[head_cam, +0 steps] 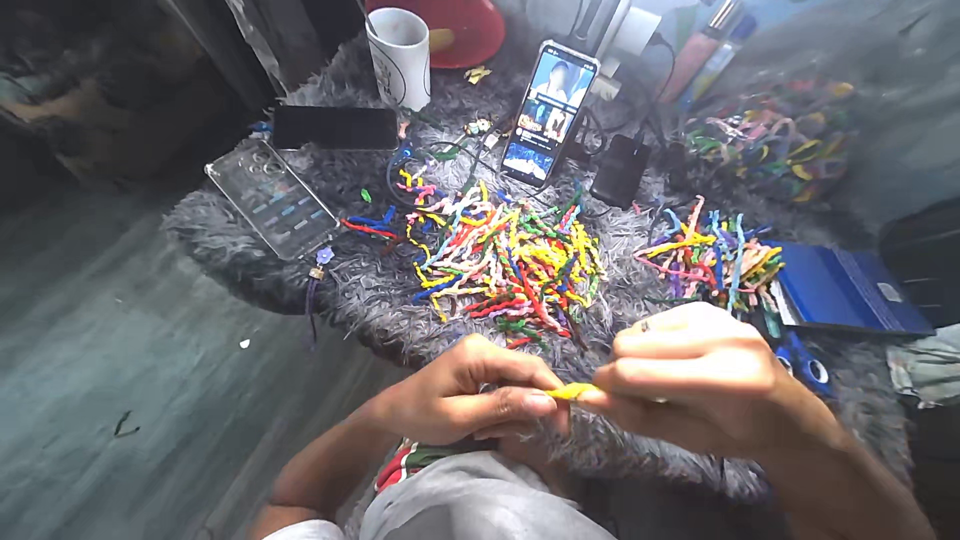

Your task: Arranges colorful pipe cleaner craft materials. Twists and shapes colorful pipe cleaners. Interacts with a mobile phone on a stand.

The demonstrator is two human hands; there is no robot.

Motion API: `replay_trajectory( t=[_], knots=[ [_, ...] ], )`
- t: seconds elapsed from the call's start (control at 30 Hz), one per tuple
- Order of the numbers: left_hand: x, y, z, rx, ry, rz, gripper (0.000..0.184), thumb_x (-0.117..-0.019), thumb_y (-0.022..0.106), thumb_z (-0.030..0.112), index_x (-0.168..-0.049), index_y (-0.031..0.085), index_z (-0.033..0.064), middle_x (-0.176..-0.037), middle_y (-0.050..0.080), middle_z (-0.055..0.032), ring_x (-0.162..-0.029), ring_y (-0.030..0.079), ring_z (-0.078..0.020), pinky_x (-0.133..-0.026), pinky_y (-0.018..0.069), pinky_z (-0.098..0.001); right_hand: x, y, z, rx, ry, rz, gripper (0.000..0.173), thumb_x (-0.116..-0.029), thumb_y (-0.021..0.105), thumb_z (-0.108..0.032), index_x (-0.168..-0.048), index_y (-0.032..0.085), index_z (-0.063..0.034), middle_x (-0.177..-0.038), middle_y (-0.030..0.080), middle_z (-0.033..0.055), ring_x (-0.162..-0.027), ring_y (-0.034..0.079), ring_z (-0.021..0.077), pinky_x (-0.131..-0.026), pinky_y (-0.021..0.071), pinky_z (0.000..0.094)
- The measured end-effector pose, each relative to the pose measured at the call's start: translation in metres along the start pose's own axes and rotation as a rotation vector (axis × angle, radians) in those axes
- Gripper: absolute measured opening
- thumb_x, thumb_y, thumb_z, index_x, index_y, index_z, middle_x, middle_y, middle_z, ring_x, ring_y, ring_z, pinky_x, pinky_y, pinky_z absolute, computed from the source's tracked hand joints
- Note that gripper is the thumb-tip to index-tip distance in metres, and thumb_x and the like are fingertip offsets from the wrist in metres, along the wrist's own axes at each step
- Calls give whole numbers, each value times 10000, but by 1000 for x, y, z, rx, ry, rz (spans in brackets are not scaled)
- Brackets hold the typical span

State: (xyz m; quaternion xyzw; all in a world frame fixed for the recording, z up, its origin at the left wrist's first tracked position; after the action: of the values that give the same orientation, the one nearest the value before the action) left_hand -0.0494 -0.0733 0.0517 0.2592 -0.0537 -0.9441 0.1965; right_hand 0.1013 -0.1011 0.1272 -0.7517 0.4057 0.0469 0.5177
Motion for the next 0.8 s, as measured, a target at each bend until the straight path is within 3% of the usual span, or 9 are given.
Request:
replay_trajectory(
  t=[0.07,0.17,0.23,0.33,0.5,0.63,0.73,0.8],
  knots=[
    [3,-6,7,-268,77,83,250,-1087,513,183,-1072,666,-14,-898,694,19,-768,530,135,-678,414,-41,5,1,14,-201,127,53,282,-1050,586,-197,-845,634,-8,-658,542,2,-613,473,-47,-562,360,79],
    [3,-6,20,-800,164,209,230,-1054,575,163,-1022,728,-6,-737,627,-36,-671,520,7,-624,394,-125,14,9,29,-466,292,27,355,-1103,483,-277,-977,674,-5,-767,624,-44,-698,527,-107,-631,431,59],
    [3,-2,24,-1109,189,254,229,-1046,570,177,-1016,758,49,-656,567,-32,-599,488,-78,-575,366,-207,17,16,32,-547,353,9,389,-1118,432,-291,-930,646,-26,-757,614,-68,-691,541,-109,-631,451,63],
    [1,7,26,-1326,228,214,235,-1053,536,170,-1018,748,76,-645,546,-38,-582,493,-144,-558,365,-271,20,26,33,-609,411,-35,379,-1118,434,-230,-865,632,-28,-720,611,-71,-641,545,-102,-591,459,65],
    [-5,16,25,-1450,240,102,237,-1059,494,156,-993,707,76,-642,499,-31,-572,469,-164,-560,349,-290,27,41,37,-777,510,-84,331,-1105,455,-221,-872,639,-75,-723,624,-106,-610,564,-91,-553,476,81],
    [-7,9,23,-1412,231,91,274,-1077,480,183,-971,702,63,-739,634,-50,-693,587,-151,-678,438,-280,31,37,36,-653,445,3,274,-1080,517,-177,-906,656,-16,-711,608,-86,-629,536,-112,-583,451,57],
    [-4,-1,24,-1184,277,181,392,-1057,556,246,-707,568,73,-585,460,-15,-563,431,-93,-605,333,-247,31,28,28,-458,286,60,303,-1051,562,-163,-819,634,18,-639,546,-28,-592,465,-88,-552,366,65],
    [-5,-6,15,-812,230,172,420,-1038,591,201,-652,480,74,-561,370,29,-556,342,-15,-584,257,-187,28,24,14,-181,105,121,315,-1024,579,-143,-732,564,-25,-578,462,19,-536,426,20,-508,322,143]
  ],
)
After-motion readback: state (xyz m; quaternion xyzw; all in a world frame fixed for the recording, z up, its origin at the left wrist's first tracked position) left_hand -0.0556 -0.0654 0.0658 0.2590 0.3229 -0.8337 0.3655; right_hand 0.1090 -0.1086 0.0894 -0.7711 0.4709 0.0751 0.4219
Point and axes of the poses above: each hand's wrist, its own x-axis away from the middle knuckle, its own y-axis out of the palm, z = x × y, the point moved 6 cm from there along -x, towards the middle knuckle
